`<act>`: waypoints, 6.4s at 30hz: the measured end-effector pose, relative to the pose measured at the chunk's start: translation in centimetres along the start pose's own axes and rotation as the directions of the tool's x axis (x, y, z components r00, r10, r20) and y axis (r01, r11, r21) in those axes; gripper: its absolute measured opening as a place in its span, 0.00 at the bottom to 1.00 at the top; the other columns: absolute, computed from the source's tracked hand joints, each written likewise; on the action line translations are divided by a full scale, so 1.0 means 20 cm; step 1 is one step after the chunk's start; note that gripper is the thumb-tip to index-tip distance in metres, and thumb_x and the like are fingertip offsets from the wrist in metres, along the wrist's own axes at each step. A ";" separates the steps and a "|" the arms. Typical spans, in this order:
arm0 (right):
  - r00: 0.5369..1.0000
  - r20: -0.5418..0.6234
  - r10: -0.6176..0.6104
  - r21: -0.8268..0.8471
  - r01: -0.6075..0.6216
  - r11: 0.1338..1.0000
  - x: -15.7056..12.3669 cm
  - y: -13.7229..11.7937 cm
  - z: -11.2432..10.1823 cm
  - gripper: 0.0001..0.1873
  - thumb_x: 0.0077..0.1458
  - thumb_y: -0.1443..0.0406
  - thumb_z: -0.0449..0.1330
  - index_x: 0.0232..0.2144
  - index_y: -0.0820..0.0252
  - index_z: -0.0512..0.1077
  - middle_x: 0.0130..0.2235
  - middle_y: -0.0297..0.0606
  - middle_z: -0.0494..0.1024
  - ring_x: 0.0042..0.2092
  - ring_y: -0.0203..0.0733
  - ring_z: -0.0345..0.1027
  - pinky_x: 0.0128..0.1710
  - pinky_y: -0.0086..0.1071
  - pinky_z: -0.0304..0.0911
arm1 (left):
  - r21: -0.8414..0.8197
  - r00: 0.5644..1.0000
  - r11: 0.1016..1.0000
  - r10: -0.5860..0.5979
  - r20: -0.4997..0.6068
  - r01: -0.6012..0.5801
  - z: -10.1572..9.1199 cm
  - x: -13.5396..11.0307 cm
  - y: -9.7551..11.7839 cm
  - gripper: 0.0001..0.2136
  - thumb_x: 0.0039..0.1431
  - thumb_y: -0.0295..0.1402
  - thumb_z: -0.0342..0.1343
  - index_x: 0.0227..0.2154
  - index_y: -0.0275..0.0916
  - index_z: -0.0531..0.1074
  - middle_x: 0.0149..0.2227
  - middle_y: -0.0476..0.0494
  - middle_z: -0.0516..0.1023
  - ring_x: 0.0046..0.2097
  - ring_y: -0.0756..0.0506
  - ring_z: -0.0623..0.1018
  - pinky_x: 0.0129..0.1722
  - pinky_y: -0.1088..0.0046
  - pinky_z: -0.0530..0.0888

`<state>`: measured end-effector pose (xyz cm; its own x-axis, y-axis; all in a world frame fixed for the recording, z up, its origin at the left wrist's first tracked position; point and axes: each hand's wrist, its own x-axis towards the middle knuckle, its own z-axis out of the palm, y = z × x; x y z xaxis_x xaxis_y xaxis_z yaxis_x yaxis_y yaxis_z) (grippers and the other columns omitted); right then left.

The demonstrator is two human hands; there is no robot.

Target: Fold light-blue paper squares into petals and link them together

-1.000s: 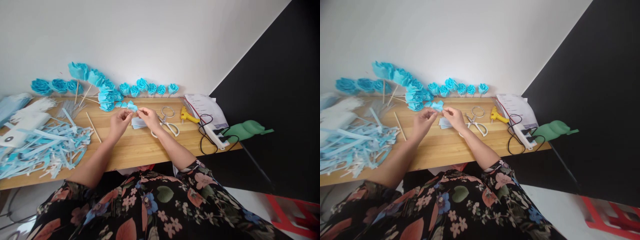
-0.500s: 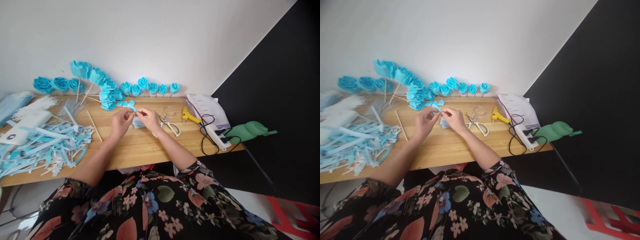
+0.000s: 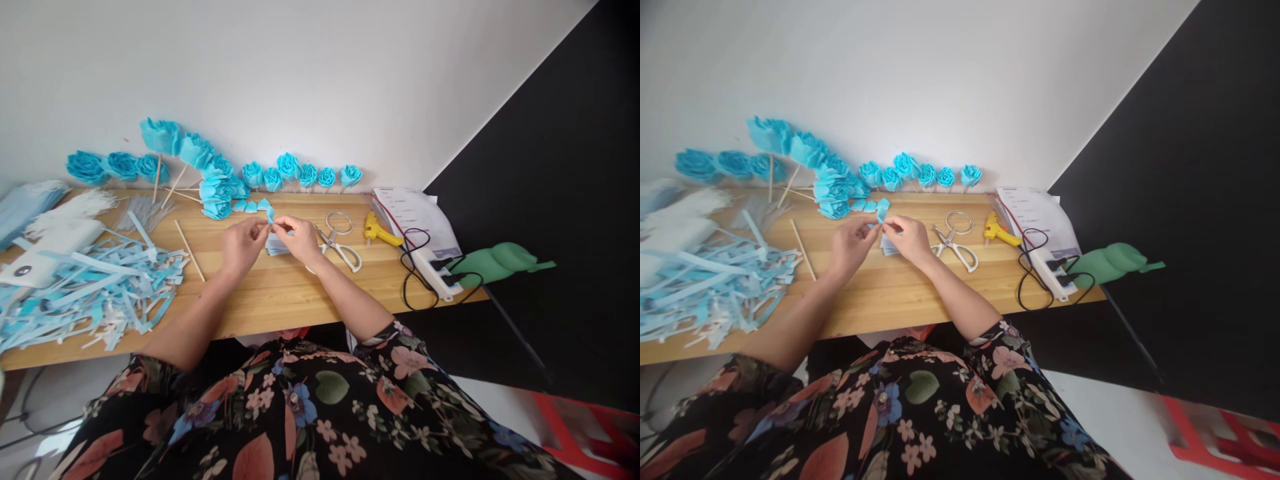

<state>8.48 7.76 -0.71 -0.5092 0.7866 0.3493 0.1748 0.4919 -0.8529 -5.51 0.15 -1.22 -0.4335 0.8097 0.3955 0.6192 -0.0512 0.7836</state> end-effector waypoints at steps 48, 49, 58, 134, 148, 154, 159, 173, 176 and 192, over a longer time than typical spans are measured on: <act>0.937 0.088 0.337 0.547 -0.329 0.770 0.07 0.06 -0.03 0.15 0.43 0.54 0.68 0.29 0.58 0.76 0.29 0.30 0.79 0.29 0.31 0.67 0.36 0.28 0.67 | 0.171 0.997 0.983 -0.065 -0.035 0.070 -0.33 0.05 0.09 0.12 0.54 0.40 0.52 0.30 0.39 0.77 0.22 0.49 0.73 0.27 0.48 0.71 0.28 0.73 0.63; 0.936 0.092 0.339 0.558 -0.330 0.761 0.07 0.06 -0.03 0.14 0.43 0.54 0.68 0.28 0.58 0.76 0.29 0.30 0.79 0.29 0.31 0.67 0.36 0.28 0.66 | 0.248 0.998 0.967 -0.061 -0.015 0.063 -0.41 0.04 0.07 0.12 0.54 0.41 0.52 0.30 0.40 0.77 0.22 0.49 0.73 0.27 0.47 0.71 0.29 0.73 0.63; 0.943 0.162 0.290 0.549 -0.330 0.767 0.04 0.00 -0.03 0.12 0.46 0.56 0.67 0.26 0.59 0.76 0.29 0.32 0.79 0.29 0.30 0.65 0.33 0.27 0.63 | 0.712 1.000 0.702 0.001 -0.023 0.016 -0.85 -0.12 -0.36 0.11 0.52 0.41 0.54 0.34 0.43 0.76 0.49 0.36 0.77 0.53 0.27 0.75 0.51 0.46 0.71; 0.994 0.085 0.071 0.357 -0.097 0.929 0.07 0.10 -0.05 0.10 0.50 0.60 0.61 0.35 0.57 0.77 0.37 0.33 0.79 0.40 0.38 0.73 0.44 0.32 0.67 | 0.635 0.948 0.772 -0.191 0.255 -0.015 -0.07 0.21 -0.26 0.14 0.62 0.40 0.51 0.36 0.39 0.80 0.40 0.34 0.84 0.42 0.36 0.80 0.37 0.65 0.68; 0.990 0.037 0.138 0.412 -0.141 0.900 0.08 0.10 -0.07 0.19 0.51 0.52 0.65 0.42 0.55 0.73 0.38 0.33 0.80 0.39 0.37 0.73 0.41 0.30 0.69 | 0.389 0.970 0.914 -0.191 0.152 0.119 -0.10 0.22 -0.27 0.10 0.61 0.37 0.51 0.35 0.38 0.74 0.37 0.36 0.83 0.40 0.39 0.80 0.39 0.66 0.70; 0.997 0.057 0.055 0.299 -0.070 0.952 0.08 0.09 -0.11 0.15 0.54 0.56 0.63 0.41 0.56 0.76 0.41 0.35 0.81 0.42 0.38 0.74 0.45 0.32 0.68 | -0.157 0.958 0.959 -0.203 0.201 0.236 -0.10 0.22 -0.23 0.11 0.53 0.42 0.59 0.31 0.39 0.72 0.28 0.45 0.80 0.31 0.45 0.78 0.35 0.70 0.72; 0.990 0.140 -0.015 0.194 -0.013 0.981 0.07 0.07 -0.12 0.12 0.57 0.58 0.61 0.39 0.57 0.79 0.39 0.34 0.81 0.40 0.37 0.74 0.43 0.31 0.66 | -0.295 0.974 0.942 -0.100 0.202 0.158 -0.09 0.21 -0.20 0.11 0.50 0.41 0.62 0.31 0.38 0.74 0.28 0.46 0.79 0.30 0.47 0.76 0.32 0.72 0.70; 0.973 0.231 0.002 0.164 -0.041 0.986 0.04 0.02 -0.07 0.21 0.50 0.62 0.64 0.47 0.57 0.71 0.34 0.30 0.79 0.33 0.33 0.68 0.39 0.29 0.63 | -0.162 0.973 0.982 0.132 0.189 -0.102 -0.09 0.17 -0.13 0.08 0.56 0.37 0.59 0.32 0.38 0.77 0.30 0.46 0.79 0.33 0.47 0.76 0.34 0.71 0.70; 0.978 0.210 -0.002 0.103 -0.020 0.994 0.03 0.01 -0.05 0.20 0.51 0.62 0.63 0.47 0.58 0.71 0.34 0.30 0.79 0.33 0.33 0.69 0.40 0.30 0.63 | -0.154 0.965 0.980 0.156 0.211 -0.125 -0.09 0.17 -0.12 0.07 0.56 0.36 0.58 0.32 0.39 0.77 0.28 0.47 0.78 0.32 0.47 0.75 0.33 0.72 0.70; 0.989 0.142 -0.037 0.063 0.028 0.998 0.04 0.05 -0.03 0.19 0.51 0.64 0.62 0.48 0.56 0.73 0.34 0.30 0.78 0.34 0.34 0.70 0.41 0.30 0.65 | -0.262 0.959 0.960 0.159 0.233 -0.096 -0.08 0.16 -0.09 0.07 0.56 0.35 0.60 0.33 0.38 0.77 0.32 0.45 0.80 0.34 0.47 0.78 0.36 0.71 0.74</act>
<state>8.84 9.15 -1.10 -0.6298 0.7068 0.3222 0.1067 0.4895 -0.8654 -9.12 1.84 -0.68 -0.1644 0.9049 0.3925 0.4643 -0.2801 0.8402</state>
